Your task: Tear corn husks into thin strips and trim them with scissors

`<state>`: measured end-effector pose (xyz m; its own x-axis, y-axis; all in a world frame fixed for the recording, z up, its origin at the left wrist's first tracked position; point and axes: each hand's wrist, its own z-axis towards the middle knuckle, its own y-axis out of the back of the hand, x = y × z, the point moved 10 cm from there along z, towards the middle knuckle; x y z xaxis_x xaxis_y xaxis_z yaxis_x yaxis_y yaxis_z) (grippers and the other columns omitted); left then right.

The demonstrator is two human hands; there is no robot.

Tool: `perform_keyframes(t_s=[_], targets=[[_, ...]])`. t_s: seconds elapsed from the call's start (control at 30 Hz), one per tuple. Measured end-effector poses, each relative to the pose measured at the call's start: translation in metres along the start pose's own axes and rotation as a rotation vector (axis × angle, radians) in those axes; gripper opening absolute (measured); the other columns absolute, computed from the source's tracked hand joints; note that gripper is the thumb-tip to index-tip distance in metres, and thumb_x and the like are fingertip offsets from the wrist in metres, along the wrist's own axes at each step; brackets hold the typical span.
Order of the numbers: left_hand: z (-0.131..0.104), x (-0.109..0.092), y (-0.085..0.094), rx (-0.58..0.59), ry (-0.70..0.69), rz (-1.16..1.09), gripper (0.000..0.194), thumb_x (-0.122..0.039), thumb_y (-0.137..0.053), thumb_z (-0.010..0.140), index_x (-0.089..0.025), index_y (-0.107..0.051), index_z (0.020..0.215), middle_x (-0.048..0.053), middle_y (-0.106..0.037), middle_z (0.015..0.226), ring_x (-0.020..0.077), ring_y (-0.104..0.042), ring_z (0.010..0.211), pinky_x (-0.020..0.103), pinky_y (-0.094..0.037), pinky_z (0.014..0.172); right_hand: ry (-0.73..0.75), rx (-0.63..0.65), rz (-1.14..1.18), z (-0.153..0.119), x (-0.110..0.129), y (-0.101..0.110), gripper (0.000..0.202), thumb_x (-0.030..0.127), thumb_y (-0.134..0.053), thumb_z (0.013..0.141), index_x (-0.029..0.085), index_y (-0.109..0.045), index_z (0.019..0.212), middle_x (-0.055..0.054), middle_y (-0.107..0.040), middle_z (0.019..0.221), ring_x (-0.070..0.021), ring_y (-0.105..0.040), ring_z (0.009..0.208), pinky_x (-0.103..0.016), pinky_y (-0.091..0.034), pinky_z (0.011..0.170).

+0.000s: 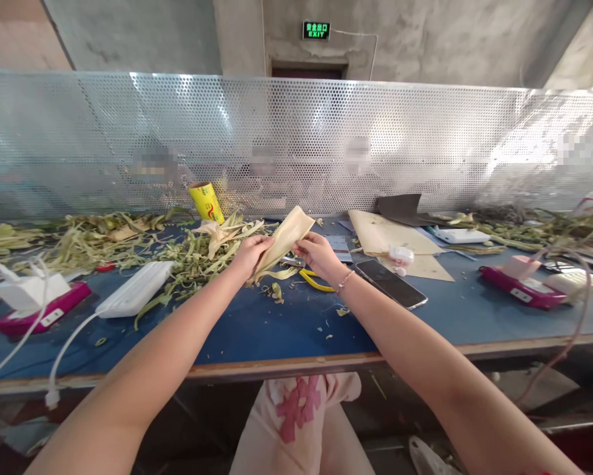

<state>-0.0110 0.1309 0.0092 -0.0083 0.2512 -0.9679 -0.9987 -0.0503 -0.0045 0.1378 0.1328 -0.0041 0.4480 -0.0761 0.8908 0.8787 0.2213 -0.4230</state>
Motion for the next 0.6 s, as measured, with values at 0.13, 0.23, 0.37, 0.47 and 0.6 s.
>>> perform_keyframes(t_s=[0.13,0.23,0.37,0.47,0.6], targets=[[-0.003,0.012,-0.004,-0.003,0.157,-0.196,0.018,-0.026,-0.067,0.054,-0.016,-0.055,0.061,-0.001,-0.057,0.054,0.0135,-0.053,0.051,0.028,-0.041,0.052,-0.001,-0.013,0.021,0.001,-0.002,0.000,0.013,0.008,-0.056,0.069,0.017,-0.050,0.075,0.003,-0.059,0.067,-0.0045,-0.057,0.057,-0.018,-0.051,0.066],[-0.005,0.009,-0.008,0.028,0.150,-0.200,0.019,-0.028,-0.066,0.056,-0.017,-0.050,0.059,-0.002,-0.053,0.051,0.0124,-0.049,0.048,0.027,-0.039,0.049,0.010,-0.063,0.017,0.002,-0.004,0.005,0.020,0.006,-0.055,0.070,0.020,-0.043,0.078,0.005,-0.056,0.065,-0.0056,-0.059,0.059,-0.021,-0.053,0.069],[-0.006,0.005,-0.009,0.040,0.064,-0.082,0.022,-0.035,-0.063,0.061,-0.017,-0.049,0.063,-0.004,-0.048,0.052,0.0094,-0.044,0.047,0.023,-0.035,0.047,0.039,-0.085,0.028,0.001,-0.002,0.005,0.027,0.006,-0.056,0.069,0.022,-0.038,0.081,0.005,-0.057,0.073,-0.0059,-0.060,0.065,-0.022,-0.054,0.072],[-0.005,0.000,-0.005,0.010,-0.019,0.033,0.024,-0.039,-0.059,0.067,-0.017,-0.050,0.065,-0.004,-0.046,0.054,0.0082,-0.041,0.048,0.022,-0.032,0.047,0.013,-0.103,0.081,-0.002,-0.003,0.005,0.026,0.011,-0.057,0.072,0.022,-0.037,0.084,0.004,-0.056,0.077,-0.0061,-0.060,0.067,-0.023,-0.053,0.074],[-0.009,-0.015,-0.008,-0.001,-0.159,0.264,0.024,-0.038,-0.053,0.074,-0.017,-0.048,0.064,-0.004,-0.043,0.056,0.0090,-0.039,0.052,0.022,-0.031,0.051,-0.031,-0.048,0.099,-0.007,-0.003,-0.002,0.023,0.025,-0.061,0.073,0.022,-0.040,0.081,0.004,-0.054,0.078,-0.0067,-0.058,0.064,-0.025,-0.054,0.068]])
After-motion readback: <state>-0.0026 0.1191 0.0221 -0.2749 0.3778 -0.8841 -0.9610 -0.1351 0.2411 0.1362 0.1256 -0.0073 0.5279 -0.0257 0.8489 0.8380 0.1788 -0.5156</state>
